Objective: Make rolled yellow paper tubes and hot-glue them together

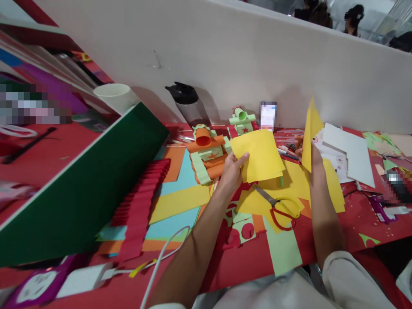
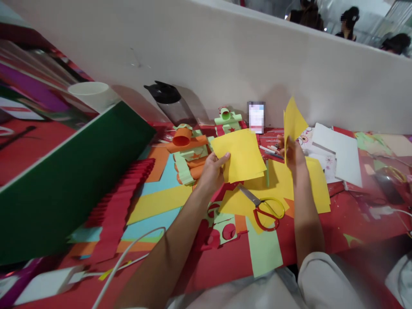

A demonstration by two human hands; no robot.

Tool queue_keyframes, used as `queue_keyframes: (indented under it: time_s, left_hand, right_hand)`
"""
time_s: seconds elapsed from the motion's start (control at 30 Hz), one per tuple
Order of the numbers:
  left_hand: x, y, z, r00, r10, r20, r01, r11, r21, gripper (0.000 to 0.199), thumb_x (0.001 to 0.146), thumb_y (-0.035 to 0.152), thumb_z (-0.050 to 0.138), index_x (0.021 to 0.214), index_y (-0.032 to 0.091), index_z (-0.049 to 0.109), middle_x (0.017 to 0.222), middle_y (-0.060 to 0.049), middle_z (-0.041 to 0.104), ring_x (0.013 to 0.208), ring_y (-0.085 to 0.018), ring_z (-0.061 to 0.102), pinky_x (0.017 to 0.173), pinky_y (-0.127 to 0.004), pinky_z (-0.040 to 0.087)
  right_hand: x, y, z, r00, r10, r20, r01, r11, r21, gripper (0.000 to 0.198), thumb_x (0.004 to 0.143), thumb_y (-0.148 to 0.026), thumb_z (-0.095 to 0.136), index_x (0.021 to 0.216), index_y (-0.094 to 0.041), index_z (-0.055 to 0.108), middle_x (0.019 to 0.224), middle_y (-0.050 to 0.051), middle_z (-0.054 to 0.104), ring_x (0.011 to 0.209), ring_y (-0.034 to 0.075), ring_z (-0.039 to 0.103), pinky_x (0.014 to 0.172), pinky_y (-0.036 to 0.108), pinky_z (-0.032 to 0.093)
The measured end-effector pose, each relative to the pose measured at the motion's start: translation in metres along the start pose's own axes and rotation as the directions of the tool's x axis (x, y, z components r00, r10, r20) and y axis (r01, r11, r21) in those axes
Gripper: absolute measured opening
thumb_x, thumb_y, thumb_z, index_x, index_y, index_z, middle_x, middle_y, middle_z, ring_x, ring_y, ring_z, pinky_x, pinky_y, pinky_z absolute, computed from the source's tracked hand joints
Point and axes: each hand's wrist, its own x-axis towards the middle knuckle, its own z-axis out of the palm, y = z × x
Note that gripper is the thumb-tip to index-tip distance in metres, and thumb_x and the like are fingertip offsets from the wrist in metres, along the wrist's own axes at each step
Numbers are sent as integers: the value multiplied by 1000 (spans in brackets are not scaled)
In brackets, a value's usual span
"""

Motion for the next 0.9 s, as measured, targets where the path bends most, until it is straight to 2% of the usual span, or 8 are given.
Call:
queue_keyframes:
  time_s: [0.07, 0.13, 0.27, 0.43, 0.6, 0.73, 0.9]
  left_hand:
    - [0, 0, 0, 1000, 8, 15, -8, 1000, 8, 62, 67, 38, 99, 121, 19, 72, 122, -12, 82, 121, -33, 76, 105, -45, 63]
    - [0, -2, 1, 999, 32, 25, -33, 999, 28, 67, 71, 41, 97, 128, 21, 70, 127, -12, 81, 124, -33, 75, 106, -45, 62]
    - [1, -6, -1, 981, 189, 42, -193, 969, 151, 72, 83, 42, 89, 146, 27, 60, 145, -12, 71, 138, -33, 66, 113, -47, 58]
    - [4, -9, -5, 926, 349, 142, -376, 866, 330, 79, 94, 48, 78, 163, 34, 43, 162, -10, 57, 153, -30, 51, 125, -48, 46]
    - [4, -8, -4, 918, 371, 141, -396, 835, 383, 86, 95, 56, 74, 168, 36, 34, 165, -10, 54, 153, -32, 51, 124, -50, 48]
    - [0, -6, 0, 919, 371, 136, -394, 838, 377, 89, 94, 59, 75, 169, 34, 32, 162, -12, 56, 150, -33, 55, 118, -48, 54]
    - [0, -5, 1, 907, 398, 136, -418, 824, 381, 91, 94, 59, 75, 169, 31, 33, 165, -13, 54, 150, -33, 55, 118, -48, 54]
  right_hand:
    - [-1, 4, 6, 1000, 10, 10, -10, 1000, -6, 35, 70, -48, 92, 87, -27, 70, 85, 0, 78, 84, 18, 76, 57, 23, 60]
    - [-2, 8, 14, 999, -35, 6, 36, 998, -60, 38, 69, -49, 94, 89, -25, 72, 81, 1, 77, 86, 20, 76, 66, 28, 64]
    - [-6, 19, 29, 990, -138, 10, 138, 970, -202, 44, 66, -53, 94, 92, -23, 76, 92, 5, 82, 96, 27, 78, 86, 40, 65]
    - [-8, 24, 38, 985, -171, 32, 171, 921, -350, 38, 71, -50, 90, 95, -23, 79, 97, 5, 83, 94, 26, 78, 86, 39, 63]
    - [-12, 22, 38, 988, -131, 78, 150, 923, -354, 37, 74, -44, 87, 102, -22, 79, 105, 6, 84, 96, 26, 79, 88, 39, 63]
    - [-14, 24, 39, 988, -24, 151, 72, 944, -323, 44, 73, -41, 89, 111, -22, 78, 113, 7, 84, 101, 27, 79, 91, 42, 64]
    - [-13, 33, 41, 984, 85, 158, -42, 967, -253, 41, 69, -37, 90, 105, -22, 78, 107, 6, 85, 100, 28, 80, 93, 43, 64]
